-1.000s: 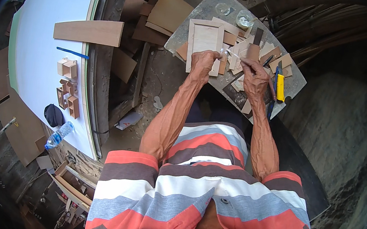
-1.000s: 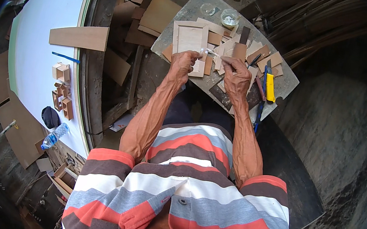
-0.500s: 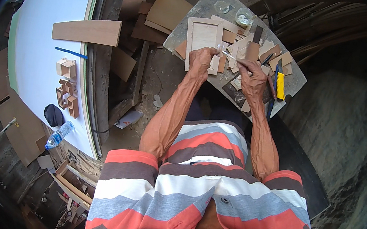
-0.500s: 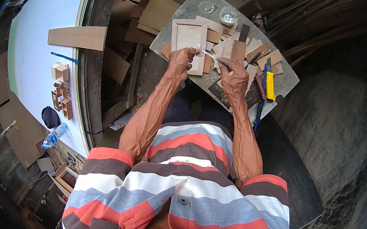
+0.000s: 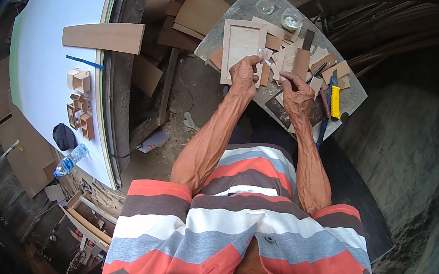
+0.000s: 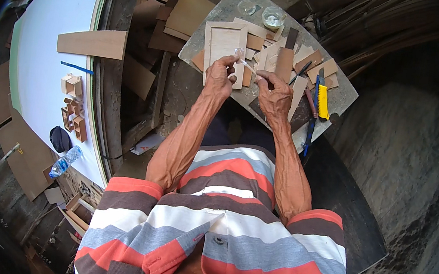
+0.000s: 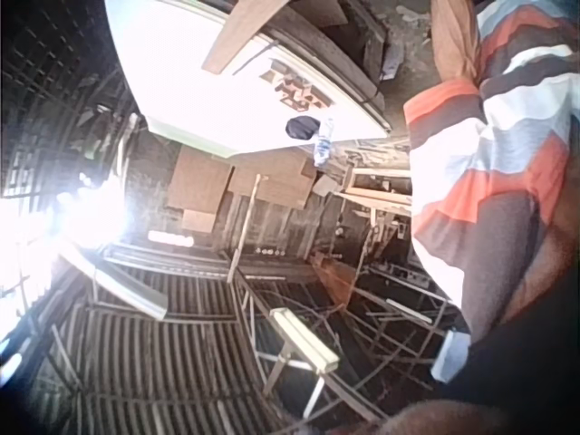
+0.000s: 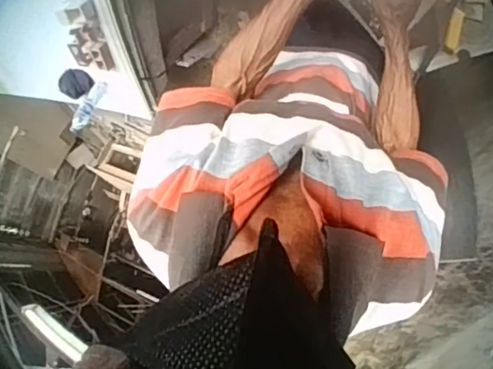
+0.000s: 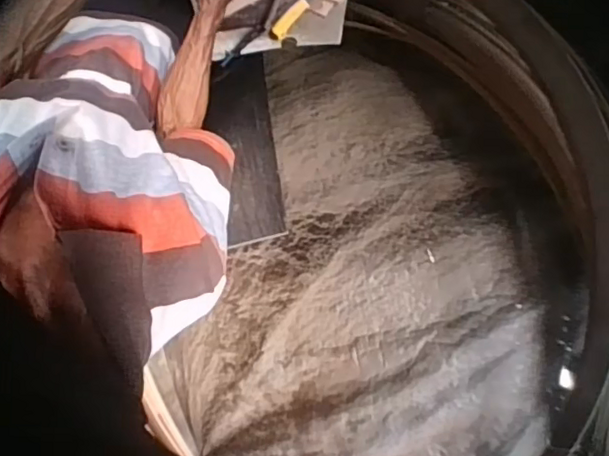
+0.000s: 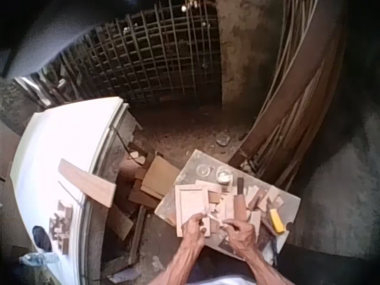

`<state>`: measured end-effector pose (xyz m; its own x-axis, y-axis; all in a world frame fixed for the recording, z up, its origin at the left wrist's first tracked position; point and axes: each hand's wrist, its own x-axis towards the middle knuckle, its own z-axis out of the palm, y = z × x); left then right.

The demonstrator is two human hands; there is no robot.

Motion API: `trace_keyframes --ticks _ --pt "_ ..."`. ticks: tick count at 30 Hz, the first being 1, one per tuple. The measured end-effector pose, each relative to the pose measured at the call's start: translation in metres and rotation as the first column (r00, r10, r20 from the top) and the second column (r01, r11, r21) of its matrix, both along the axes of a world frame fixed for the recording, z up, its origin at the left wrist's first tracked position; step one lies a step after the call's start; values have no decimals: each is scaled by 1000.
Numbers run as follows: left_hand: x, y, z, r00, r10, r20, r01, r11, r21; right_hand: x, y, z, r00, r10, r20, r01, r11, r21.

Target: The person assembles a small wooden frame by hand. They mark a piece of wood with a pencil, cut it with a hand saw, and then apply glue to the edges of the frame pieces using a brush. The person joins the glued pieces together to form a rectangular frame.

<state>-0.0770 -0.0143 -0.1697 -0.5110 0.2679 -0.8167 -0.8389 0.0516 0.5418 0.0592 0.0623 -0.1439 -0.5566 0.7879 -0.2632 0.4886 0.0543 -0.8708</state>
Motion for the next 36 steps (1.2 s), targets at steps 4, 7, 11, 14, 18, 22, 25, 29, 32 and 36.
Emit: trace_keyframes --ticks 4,7,11,14,18,22,25,29,32,36 --pt "3 -3 -9 998 62 2 -62 998 10 -2 -2 2 998 -63 -19 63 997 -38" --pt "6 0 -10 998 67 -13 -67 998 -16 -4 -3 2 997 -59 -42 57 996 -66" --pt "8 1 -12 995 99 -10 -99 995 2 -3 -3 -1 996 -57 73 58 998 -11" --pt "8 -5 -21 987 54 -150 -53 999 9 5 3 -12 982 -187 32 189 980 -68" --pt "-13 -10 -35 781 -234 -579 110 964 -241 7 27 -21 980 -198 -5 198 980 19" --pt "-40 -6 -45 380 -455 -806 -17 867 -498 -17 67 -8 986 -169 4 158 933 325" --pt "-57 -4 -58 126 -519 -846 -84 844 -530 -45 98 -8 995 -91 41 54 833 551" --pt "-62 2 -70 -36 -599 -800 -144 795 -589 -72 128 -22 991 6 136 -101 705 702" --pt "-61 6 -74 -81 -662 -745 -202 743 -639 -83 139 -37 982 32 185 -164 632 757" --pt "-65 8 -83 -173 -687 -706 -242 725 -645 -85 141 -50 976 49 210 -192 645 740"
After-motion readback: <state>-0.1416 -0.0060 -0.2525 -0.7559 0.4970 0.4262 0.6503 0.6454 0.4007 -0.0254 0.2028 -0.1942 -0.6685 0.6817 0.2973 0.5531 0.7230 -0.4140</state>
